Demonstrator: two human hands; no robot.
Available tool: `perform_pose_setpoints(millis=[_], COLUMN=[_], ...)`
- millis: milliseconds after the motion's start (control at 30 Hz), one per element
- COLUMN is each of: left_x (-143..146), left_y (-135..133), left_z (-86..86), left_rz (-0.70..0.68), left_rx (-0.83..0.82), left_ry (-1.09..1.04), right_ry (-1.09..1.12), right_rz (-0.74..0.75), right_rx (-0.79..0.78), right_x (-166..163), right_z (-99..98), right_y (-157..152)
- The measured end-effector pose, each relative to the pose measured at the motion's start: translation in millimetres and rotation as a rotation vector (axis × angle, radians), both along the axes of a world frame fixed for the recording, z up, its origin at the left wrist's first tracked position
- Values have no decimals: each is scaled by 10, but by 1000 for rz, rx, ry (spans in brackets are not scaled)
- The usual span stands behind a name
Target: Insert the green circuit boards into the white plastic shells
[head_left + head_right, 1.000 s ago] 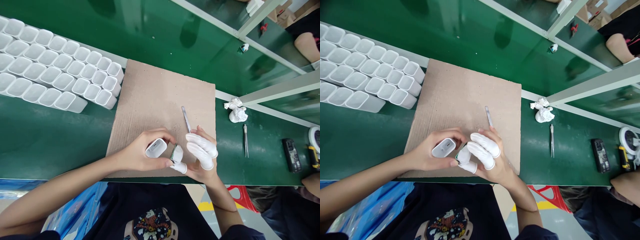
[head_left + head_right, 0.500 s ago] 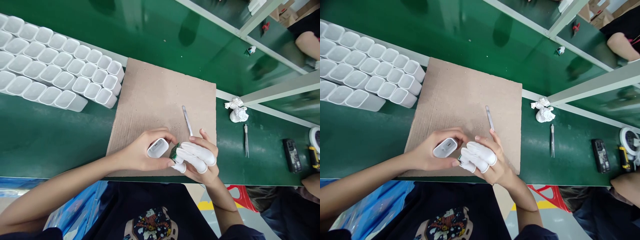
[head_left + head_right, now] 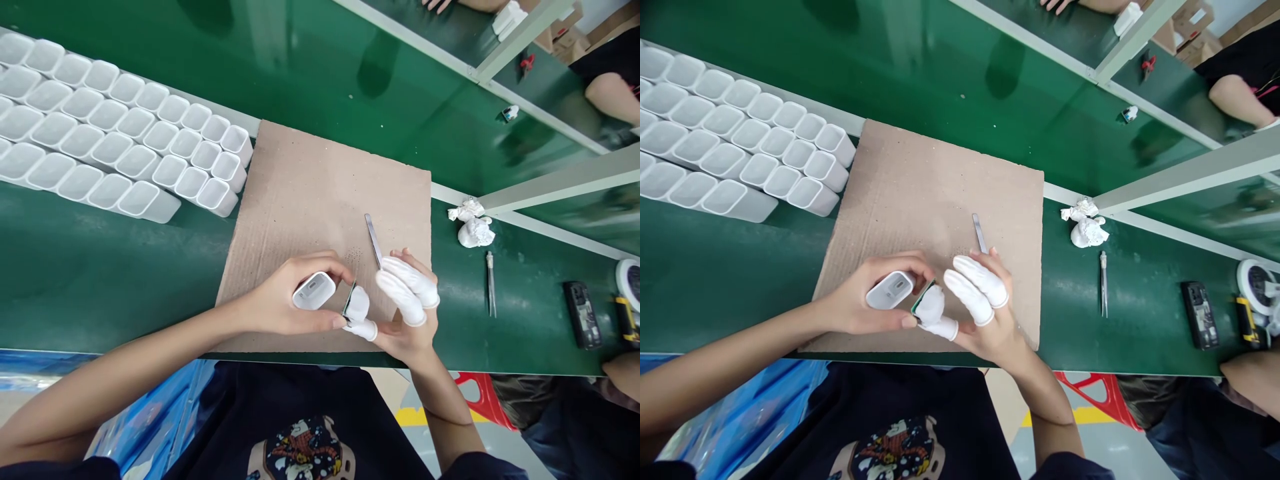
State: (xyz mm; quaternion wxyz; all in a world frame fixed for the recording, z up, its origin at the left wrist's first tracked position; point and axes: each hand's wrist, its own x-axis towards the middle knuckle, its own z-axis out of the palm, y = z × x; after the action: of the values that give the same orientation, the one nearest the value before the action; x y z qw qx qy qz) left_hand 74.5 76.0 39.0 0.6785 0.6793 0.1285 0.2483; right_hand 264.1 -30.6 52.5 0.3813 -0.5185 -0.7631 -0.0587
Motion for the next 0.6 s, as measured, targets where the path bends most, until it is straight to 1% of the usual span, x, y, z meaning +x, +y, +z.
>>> perform_pose_setpoints(millis=[100,167,367,500,600], left_x=[-1,-2,7,15,17], left_y=[-9,-13,-13,-10,-7], left_z=[-16,-20,-6,1,9], left_rz=[-8,-17,-26,-30,-17], left_rx=[6,5,-24,-69,-145], left_ry=[-12,-15,-14,5,26], right_ry=[-17,-5,39,53,39], right_rz=[67,93,67,54,19], right_rx=[-88,-104,12,7,-12], right_x=[21,21,-6,-22,-32], right_z=[29,26,-40,-49,-27], right_y=[-4,-16,-49,-53,-40])
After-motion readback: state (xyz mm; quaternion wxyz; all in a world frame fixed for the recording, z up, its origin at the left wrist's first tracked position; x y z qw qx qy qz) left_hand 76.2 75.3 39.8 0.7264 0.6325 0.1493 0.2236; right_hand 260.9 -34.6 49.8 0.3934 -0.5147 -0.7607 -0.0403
